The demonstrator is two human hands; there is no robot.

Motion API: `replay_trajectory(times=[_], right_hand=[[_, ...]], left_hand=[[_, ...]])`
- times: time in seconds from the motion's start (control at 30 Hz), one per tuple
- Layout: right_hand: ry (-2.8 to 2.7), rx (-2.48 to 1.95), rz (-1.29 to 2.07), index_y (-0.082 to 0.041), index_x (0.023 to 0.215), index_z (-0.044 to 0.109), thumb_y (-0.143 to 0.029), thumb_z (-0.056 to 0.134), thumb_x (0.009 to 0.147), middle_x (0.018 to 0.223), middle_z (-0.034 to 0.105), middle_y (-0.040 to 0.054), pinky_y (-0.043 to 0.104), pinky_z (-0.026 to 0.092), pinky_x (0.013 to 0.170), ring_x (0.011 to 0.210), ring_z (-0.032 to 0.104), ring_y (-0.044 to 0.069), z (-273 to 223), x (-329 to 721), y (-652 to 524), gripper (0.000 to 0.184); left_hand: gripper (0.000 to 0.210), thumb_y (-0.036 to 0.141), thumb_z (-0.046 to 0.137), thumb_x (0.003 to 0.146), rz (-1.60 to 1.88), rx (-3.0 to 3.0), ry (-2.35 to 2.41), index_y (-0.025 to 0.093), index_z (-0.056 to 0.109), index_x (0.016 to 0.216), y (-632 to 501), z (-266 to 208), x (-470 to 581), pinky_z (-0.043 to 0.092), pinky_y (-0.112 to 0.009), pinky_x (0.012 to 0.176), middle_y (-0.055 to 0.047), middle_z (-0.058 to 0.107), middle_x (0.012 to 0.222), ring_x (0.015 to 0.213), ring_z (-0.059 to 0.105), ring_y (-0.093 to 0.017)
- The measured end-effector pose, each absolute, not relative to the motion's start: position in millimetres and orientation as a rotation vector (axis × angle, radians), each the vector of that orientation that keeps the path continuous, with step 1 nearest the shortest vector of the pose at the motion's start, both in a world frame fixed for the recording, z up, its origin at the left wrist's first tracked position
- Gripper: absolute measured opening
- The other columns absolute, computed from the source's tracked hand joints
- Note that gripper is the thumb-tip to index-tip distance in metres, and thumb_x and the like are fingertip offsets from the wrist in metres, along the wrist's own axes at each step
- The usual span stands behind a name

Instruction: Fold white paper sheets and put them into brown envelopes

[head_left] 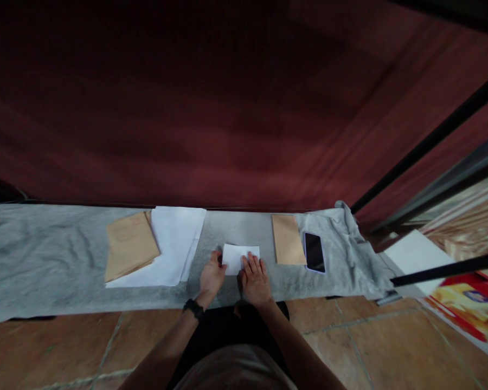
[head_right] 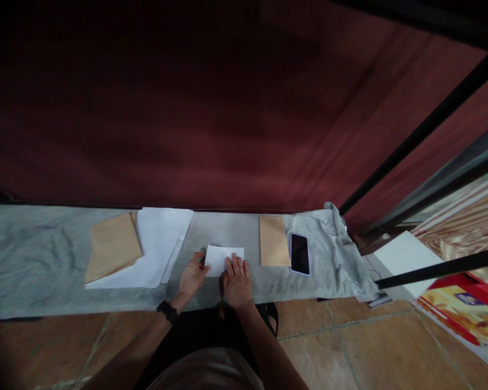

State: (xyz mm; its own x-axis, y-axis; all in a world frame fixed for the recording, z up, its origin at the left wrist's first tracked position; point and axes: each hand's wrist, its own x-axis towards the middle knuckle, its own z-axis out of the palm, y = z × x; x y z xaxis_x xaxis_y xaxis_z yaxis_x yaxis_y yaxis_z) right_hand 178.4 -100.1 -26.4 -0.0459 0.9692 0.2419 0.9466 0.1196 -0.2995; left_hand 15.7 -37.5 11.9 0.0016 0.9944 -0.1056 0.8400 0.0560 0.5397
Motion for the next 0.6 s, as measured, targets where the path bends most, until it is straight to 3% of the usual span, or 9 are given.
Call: replay_trajectory(times=[0.13, 0.23, 0.37, 0.47, 0.6], right_hand=[[-2.025, -1.856, 0.077, -0.019, 0.151, 0.044, -0.025, 0.043, 0.101, 0.16, 0.037, 0.0097, 0.048, 0.028, 0.12, 0.148, 0.034, 0.026, -25.4, 179.0, -102.7, 0.05], [-2.043, -1.842, 0.094, -0.018, 0.151, 0.045, -0.025, 0.042, 0.101, 0.16, 0.037, 0.01, 0.049, 0.027, 0.12, 0.148, 0.033, 0.026, -24.8, 179.2, -102.0, 0.05], [-2.044, -1.824, 0.146, -0.017, 0.151, 0.044, -0.02, 0.042, 0.098, 0.159, 0.039, 0.0107, 0.049, 0.028, 0.121, 0.148, 0.034, 0.025, -24.0, 182.2, -106.2, 0.053], [-1.995, -1.794, 0.175, -0.019, 0.152, 0.042, -0.021, 0.04, 0.098, 0.157, 0.042, 0.0098, 0.052, 0.033, 0.119, 0.146, 0.038, 0.027, -26.1, 196.1, -136.1, 0.055], [-1.801, -1.73, 0.213, -0.032, 0.149, 0.045, -0.027, 0.04, 0.1, 0.146, 0.055, 0.009, 0.049, 0.052, 0.104, 0.133, 0.053, 0.027, -32.2, 237.2, -219.4, 0.049]], left_hand=[[0.041, 0.011, 0.045, 0.092, 0.557, 2.012, 1.797, 0.009, 0.048, 0.133, -52.5, 11.8, 25.1, 0.051, -0.042, 0.098, -0.018, 0.066, 0.123, 0.115, 0.064, -0.028], [0.042, 0.017, 0.042, 0.096, 0.594, 2.214, 1.579, 0.019, 0.051, 0.138, -67.7, 2.5, 39.2, 0.038, -0.044, 0.116, -0.011, 0.056, 0.145, 0.139, 0.047, -0.024], [0.048, 0.027, 0.037, 0.102, 0.48, 2.556, 1.356, 0.02, 0.044, 0.149, -83.3, -16.7, 46.5, 0.031, -0.049, 0.121, -0.011, 0.045, 0.156, 0.147, 0.037, -0.024], [0.054, 0.04, 0.045, 0.101, 0.421, 2.712, 1.318, 0.026, 0.039, 0.153, -88.5, -22.8, 41.1, 0.029, -0.05, 0.121, -0.011, 0.036, 0.162, 0.15, 0.031, -0.027], [0.061, 0.049, 0.051, 0.098, 0.432, 2.788, 1.301, 0.029, 0.036, 0.155, -90.7, -21.0, 35.8, 0.029, -0.052, 0.12, -0.011, 0.033, 0.163, 0.15, 0.03, -0.031]])
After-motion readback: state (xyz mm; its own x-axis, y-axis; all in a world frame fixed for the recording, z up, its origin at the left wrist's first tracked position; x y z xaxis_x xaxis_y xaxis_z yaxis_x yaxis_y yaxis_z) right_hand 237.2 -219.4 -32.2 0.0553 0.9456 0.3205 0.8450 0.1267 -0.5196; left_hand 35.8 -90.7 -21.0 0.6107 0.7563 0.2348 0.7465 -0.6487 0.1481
